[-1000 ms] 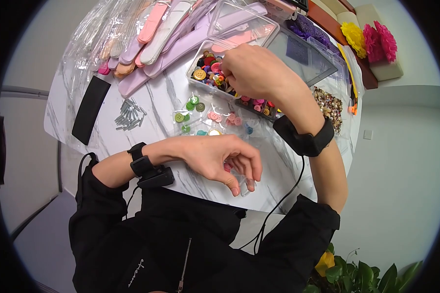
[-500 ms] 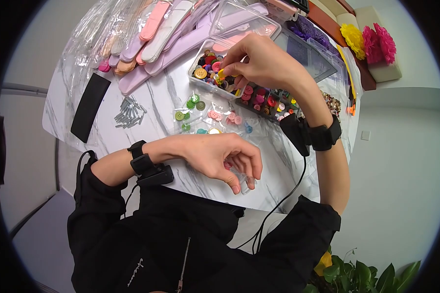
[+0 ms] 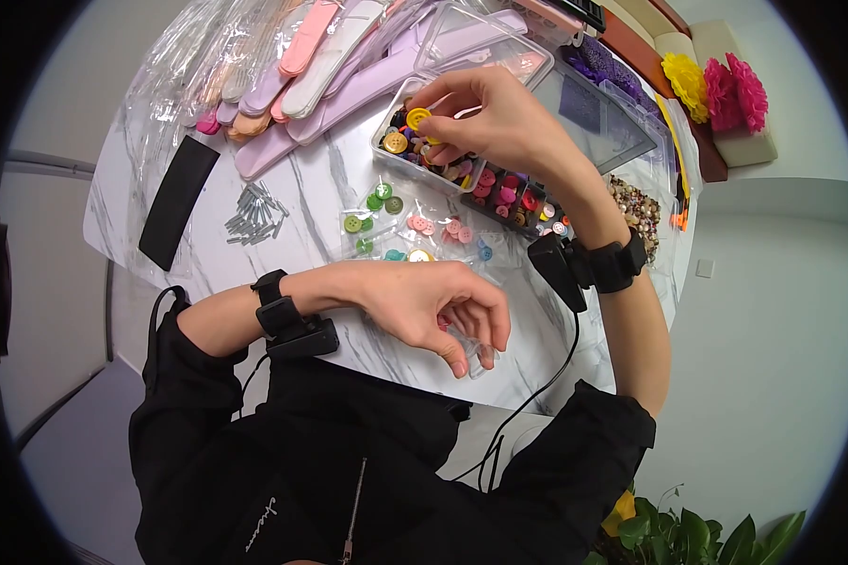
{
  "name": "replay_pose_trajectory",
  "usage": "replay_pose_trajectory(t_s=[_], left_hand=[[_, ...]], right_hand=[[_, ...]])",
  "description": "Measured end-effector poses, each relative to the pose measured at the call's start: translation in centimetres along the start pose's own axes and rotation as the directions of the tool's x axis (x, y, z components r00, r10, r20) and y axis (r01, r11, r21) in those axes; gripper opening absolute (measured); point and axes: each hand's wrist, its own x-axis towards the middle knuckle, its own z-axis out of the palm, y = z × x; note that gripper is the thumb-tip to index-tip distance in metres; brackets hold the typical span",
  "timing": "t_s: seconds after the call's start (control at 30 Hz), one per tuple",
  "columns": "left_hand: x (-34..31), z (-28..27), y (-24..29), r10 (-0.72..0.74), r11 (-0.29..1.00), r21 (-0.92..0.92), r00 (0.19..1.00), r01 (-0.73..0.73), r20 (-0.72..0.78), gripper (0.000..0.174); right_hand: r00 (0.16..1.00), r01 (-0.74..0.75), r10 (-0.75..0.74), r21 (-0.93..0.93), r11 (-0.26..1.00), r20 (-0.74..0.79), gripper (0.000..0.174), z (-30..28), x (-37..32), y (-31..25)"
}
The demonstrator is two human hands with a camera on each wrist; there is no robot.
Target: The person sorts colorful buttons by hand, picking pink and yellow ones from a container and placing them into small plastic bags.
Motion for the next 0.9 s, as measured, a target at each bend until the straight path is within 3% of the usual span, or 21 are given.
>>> replay_pose_trajectory(t_s=[0.2,0.3,0.47,0.57,0.6,0.7,0.73,0.83,0.87,0.9], left_hand=[[0.0,0.0,0.0,0.000,1.000,0.001,1.000,0.000,0.004,0.035],[0.0,0.0,0.1,-0.012,1.000,0.005,1.000,0.012,0.006,0.035],[0.0,0.0,0.1,-0.018,1.000,0.020,1.000,0.018,0.000,0.035],[0.0,0.0,0.0,-0.007,1.000,0.003,1.000,0.007,0.006,0.035],[0.0,0.0,-0.1,-0.002,1.000,-0.005,1.000,0.002,0.008,0.035],[0.1,0.0,-0.2,0.001,1.000,-0.001,1.000,-0.001,0.009,0.035],[0.1,0.0,-0.2,-0.001,1.000,0.000,1.000,0.001,0.010,0.035],[0.1,0.0,-0.2,0.004,1.000,0.000,1.000,-0.004,0.012,0.035],[0.1,0.0,-0.2,0.007,1.000,-0.001,1.000,-0.007,0.012,0.035],[0.1,0.0,-0.2,0.008,1.000,-0.001,1.000,-0.008,0.011,0.035]], right_hand=[[0.998,-0.043,0.052,0.182,0.982,-0.044,0.023,-0.1,-0.4,-0.4],[0.995,-0.068,0.095,0.525,0.848,-0.025,0.023,-0.2,-0.2,0.1],[0.996,0.020,0.025,0.483,0.875,-0.086,0.025,0.4,-0.2,0.7],[0.996,0.042,-0.026,0.180,0.983,-0.089,0.020,0.3,-0.8,0.5],[0.996,0.041,-0.026,0.178,0.983,-0.088,0.020,0.3,-0.7,0.5],[0.997,0.061,-0.068,-0.161,0.985,-0.037,0.023,0.2,-0.5,0.7],[0.997,0.060,-0.067,-0.160,0.985,-0.036,0.023,0.4,-0.5,0.7],[0.984,0.122,-0.165,-0.443,0.888,-0.060,0.023,1.0,-0.5,0.1],[0.985,0.122,-0.164,-0.443,0.888,-0.058,0.023,1.0,-0.7,-0.3],[0.979,0.165,-0.206,-0.596,0.786,-0.001,0.022,0.9,-0.8,-0.8]])
